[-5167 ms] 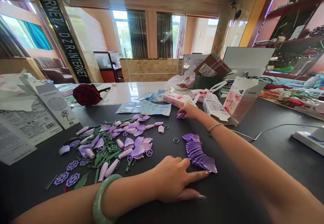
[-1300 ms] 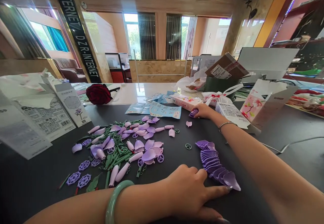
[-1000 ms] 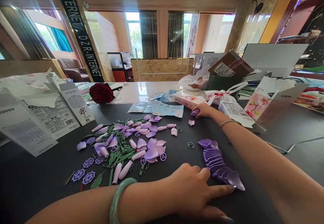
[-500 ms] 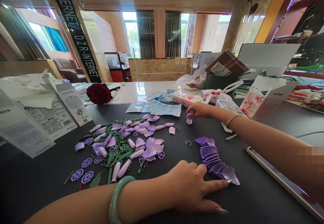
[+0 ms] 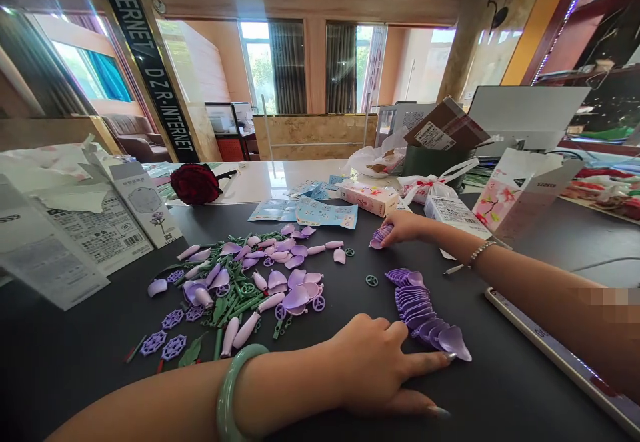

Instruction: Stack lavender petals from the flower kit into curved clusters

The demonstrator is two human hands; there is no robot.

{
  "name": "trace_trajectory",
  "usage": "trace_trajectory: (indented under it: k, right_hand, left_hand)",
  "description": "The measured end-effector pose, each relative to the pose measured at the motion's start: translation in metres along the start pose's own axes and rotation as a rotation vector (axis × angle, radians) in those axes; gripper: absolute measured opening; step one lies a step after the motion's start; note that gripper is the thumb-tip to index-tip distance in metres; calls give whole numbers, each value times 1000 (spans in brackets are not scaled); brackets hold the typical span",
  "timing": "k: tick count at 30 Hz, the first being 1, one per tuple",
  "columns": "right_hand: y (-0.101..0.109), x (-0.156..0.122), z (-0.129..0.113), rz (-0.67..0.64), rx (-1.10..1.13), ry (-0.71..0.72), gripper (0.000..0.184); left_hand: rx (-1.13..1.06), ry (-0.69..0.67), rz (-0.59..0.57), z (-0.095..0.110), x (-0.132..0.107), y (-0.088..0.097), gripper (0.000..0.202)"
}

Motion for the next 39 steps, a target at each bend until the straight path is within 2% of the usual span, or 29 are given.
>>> trace_trajectory:
  k: [6,11,15,25,32,39]
  right_hand:
    - [12,-6,-14,54,-17,71,43]
    - [-1,-6,-19,83,-52,78,36]
    - [-10,-5,-22,80,-67,101,40]
    - [-17,-9,-27,120,-65,131,40]
    - [-28,-16,-14,246,-75,51,31]
    - [-39,-7,-3,361,-63,-39,29]
  left_hand:
    - [1,-5,6,0,1,-1,67]
    - [17,-9,50,0,0,-3,69]
    - [16,-13,47,0,0,-1,67]
    - [49,-7,42,0,0,0,65]
    - [91,-1,37,2,-1,1,65]
    - [104,-1,40,4,-1,3,65]
Point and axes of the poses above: each hand's wrist, its own x-axis towards the middle knuckle, its own y-axis out of the back of the hand, z = x × y, the point moved 4 cm from there along x, towards the middle knuckle, and after that the axes turned 8 degrees about -x, right-handed, at the moved point
